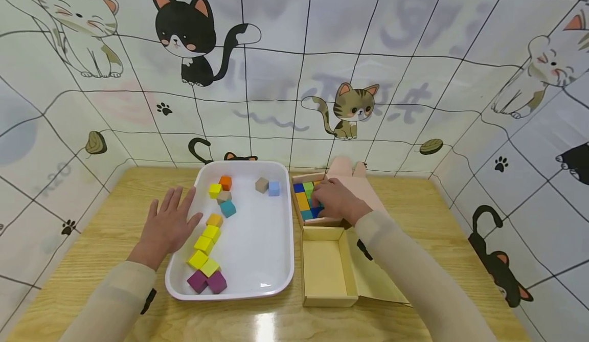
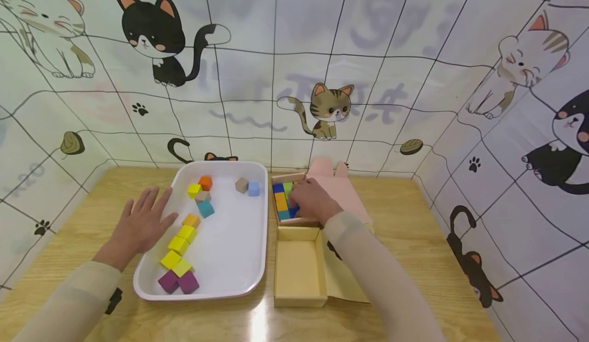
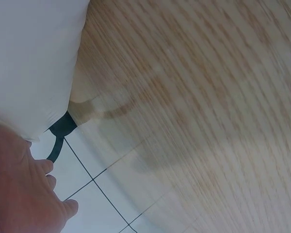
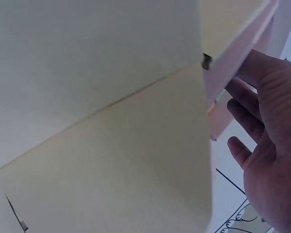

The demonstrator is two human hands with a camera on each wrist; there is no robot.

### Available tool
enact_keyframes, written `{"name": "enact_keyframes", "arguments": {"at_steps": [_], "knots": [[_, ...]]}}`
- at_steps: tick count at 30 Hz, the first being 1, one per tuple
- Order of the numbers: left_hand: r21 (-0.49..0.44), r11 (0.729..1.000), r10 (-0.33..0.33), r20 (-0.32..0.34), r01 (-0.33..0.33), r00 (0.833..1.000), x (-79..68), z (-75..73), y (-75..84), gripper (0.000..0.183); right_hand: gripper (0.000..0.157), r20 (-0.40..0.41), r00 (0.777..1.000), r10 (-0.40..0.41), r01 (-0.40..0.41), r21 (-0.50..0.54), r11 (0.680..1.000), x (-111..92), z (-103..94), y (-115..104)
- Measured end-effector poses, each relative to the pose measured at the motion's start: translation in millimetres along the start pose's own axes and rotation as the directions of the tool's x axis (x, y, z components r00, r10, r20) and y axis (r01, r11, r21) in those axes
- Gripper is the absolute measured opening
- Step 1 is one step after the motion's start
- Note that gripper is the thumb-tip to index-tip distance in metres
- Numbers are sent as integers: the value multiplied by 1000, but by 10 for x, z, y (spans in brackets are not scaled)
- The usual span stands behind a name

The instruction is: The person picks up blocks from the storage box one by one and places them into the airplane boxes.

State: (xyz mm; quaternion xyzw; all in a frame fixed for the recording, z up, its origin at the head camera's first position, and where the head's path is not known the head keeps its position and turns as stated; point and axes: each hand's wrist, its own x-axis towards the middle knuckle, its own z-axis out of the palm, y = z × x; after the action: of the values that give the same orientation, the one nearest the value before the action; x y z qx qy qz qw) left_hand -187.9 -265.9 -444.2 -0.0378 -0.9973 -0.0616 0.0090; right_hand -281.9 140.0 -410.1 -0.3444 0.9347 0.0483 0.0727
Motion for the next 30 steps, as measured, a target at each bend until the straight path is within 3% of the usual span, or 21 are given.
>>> {"name": "enact_keyframes", "arguments": {"at_steps": [9,18,30], "knots": [[2,1000,-6,-18,6,1000,-20,-14,17,73,34,-73,996,53,-48,66,997,65,-206,-35],[-6,1000,-7,7,8,1000,-17,-25,23,73,34,-181,977,113,-97,98,990,248,-349,-311],[-1,1000,-4,0,4,1000,-12,-14,18,72,41,-131,984,120,-111,72,991,673,-264,-538]]}}
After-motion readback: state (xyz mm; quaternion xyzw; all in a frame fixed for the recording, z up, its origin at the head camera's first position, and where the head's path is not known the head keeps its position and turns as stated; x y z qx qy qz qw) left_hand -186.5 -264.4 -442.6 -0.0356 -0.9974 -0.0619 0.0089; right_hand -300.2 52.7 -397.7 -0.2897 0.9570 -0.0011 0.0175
